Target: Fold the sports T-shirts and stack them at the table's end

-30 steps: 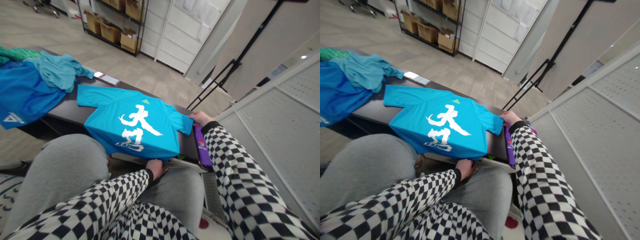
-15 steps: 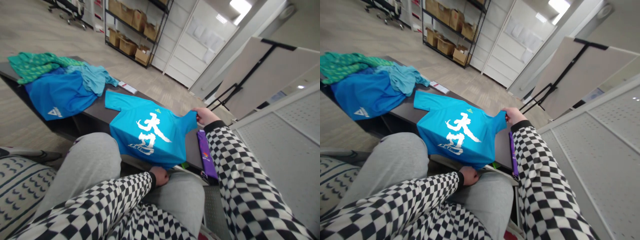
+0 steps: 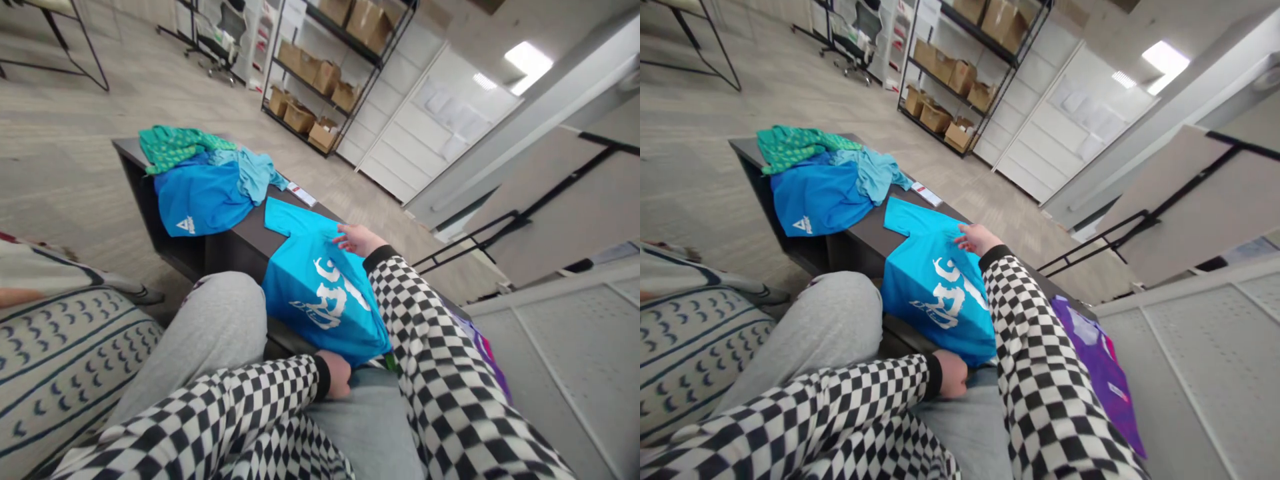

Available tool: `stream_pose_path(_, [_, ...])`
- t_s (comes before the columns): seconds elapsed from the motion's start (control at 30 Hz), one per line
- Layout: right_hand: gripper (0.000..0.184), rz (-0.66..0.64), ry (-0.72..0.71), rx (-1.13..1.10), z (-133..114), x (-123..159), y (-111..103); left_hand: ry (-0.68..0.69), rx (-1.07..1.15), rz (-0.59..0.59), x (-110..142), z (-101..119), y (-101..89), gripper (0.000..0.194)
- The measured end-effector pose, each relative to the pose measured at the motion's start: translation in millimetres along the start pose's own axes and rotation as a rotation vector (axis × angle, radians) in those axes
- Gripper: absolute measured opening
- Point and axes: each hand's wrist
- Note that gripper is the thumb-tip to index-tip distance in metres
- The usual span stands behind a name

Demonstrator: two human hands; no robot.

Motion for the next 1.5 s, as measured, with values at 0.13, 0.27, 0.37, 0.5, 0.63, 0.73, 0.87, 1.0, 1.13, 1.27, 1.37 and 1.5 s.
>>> stream_pose_path(0.13, [0.015,0.124,-0.024,0.115,17,13,-50,-0.036,0.084,0.102,-5,9,-1.8,0.043])
stream_pose_path(0.27, [0.02,0.149,0.05,0.409,53,57,-95,-0.043,0.127,0.183,-8,21,-8.5,0.055])
stream_pose_path(0.37, [0.025,0.038,0.131,0.496,95,109,-100,-0.025,0.177,0.24,-5,28,-13.5,0.049])
stream_pose_path(0.5, [0.033,0.003,0.147,0.457,164,193,-81,0.098,0.176,0.313,12,38,-21.9,0.031])
stream_pose_path(0.63, [0.038,0.298,0.079,0.362,236,264,-36,0.34,0.162,0.468,36,51,-62.8,0.026])
stream_pose_path(0.73, [0.039,0.495,0.02,0.259,277,287,11,0.32,0.123,0.647,47,46,-124.0,0.028])
stream_pose_path(0.87, [0.047,0.622,-0.081,-0.065,305,277,62,0.195,-0.081,0.664,46,27,-193.4,0.012])
stream_pose_path(1.0, [0.049,0.659,-0.166,-0.22,310,259,78,0.264,-0.128,0.387,53,29,-177.4,0.01])
stream_pose_path(1.13, [0.046,0.676,-0.185,-0.206,311,253,76,0.213,0.126,0.277,56,41,-109.5,0.031])
stream_pose_path(1.27, [0.041,0.706,-0.184,-0.152,310,252,78,0.096,0.659,0.303,41,40,-73.7,0.056])
stream_pose_path(1.37, [0.032,0.746,-0.232,-0.089,303,259,82,0.035,0.978,0.322,34,35,-73.3,0.062])
stream_pose_path(1.5, [0.021,0.732,-0.274,-0.025,287,273,91,0.035,1.242,0.271,34,29,-78.6,0.054])
Point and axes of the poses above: each hand's wrist, its own x-axis away from the middle knuckle, its own y-axis out of the palm, z = x × y, and after that the axes turned 10 degrees about -z, right-handed
